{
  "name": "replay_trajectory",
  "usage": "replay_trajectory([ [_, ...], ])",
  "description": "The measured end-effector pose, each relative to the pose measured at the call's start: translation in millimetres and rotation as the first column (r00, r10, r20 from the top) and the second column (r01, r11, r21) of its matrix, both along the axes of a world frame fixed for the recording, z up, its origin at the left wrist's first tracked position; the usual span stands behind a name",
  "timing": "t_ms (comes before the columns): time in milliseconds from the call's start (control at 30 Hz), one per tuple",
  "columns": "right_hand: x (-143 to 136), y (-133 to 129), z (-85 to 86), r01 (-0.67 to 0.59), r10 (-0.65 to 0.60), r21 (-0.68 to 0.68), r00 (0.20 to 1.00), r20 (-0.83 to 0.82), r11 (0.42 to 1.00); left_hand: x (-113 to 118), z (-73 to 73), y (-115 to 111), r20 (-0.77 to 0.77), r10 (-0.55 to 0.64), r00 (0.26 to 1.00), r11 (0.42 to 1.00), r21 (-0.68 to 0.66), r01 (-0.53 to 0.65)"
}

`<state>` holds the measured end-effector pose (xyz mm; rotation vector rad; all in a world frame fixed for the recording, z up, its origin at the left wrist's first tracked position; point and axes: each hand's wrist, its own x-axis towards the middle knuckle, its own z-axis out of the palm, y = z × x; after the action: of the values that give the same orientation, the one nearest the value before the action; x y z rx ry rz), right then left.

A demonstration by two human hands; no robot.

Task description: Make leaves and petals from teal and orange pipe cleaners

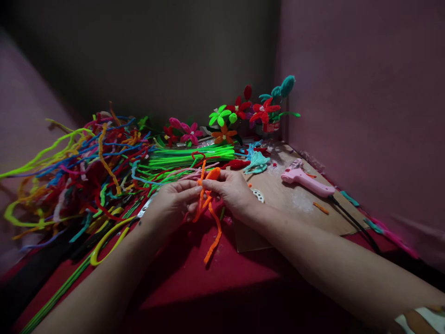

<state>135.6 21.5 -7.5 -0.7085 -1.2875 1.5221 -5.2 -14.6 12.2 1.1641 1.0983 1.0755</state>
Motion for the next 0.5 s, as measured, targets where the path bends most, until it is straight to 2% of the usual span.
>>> replay_trajectory([
  [233, 0, -1, 2.5, 0.026, -0.027, 0.032, 0.998, 0.054, 0.999, 7, 4.7, -3, -0.172, 0.088, 0.981, 0.995, 0.067, -0.078],
  [400, 2, -3, 6.7, 0.007, 0.0, -0.102, 0.998, 0.067, 0.995, 11, 1.1, 0, -0.214, 0.158, 0.964, 0.972, 0.203, -0.115],
  [500, 2, -3, 7.1, -0.016, 0.022, -0.132, 0.999, 0.043, 0.991, 10, -1.6, 1, -0.23, 0.19, 0.955, 0.953, 0.277, -0.123],
])
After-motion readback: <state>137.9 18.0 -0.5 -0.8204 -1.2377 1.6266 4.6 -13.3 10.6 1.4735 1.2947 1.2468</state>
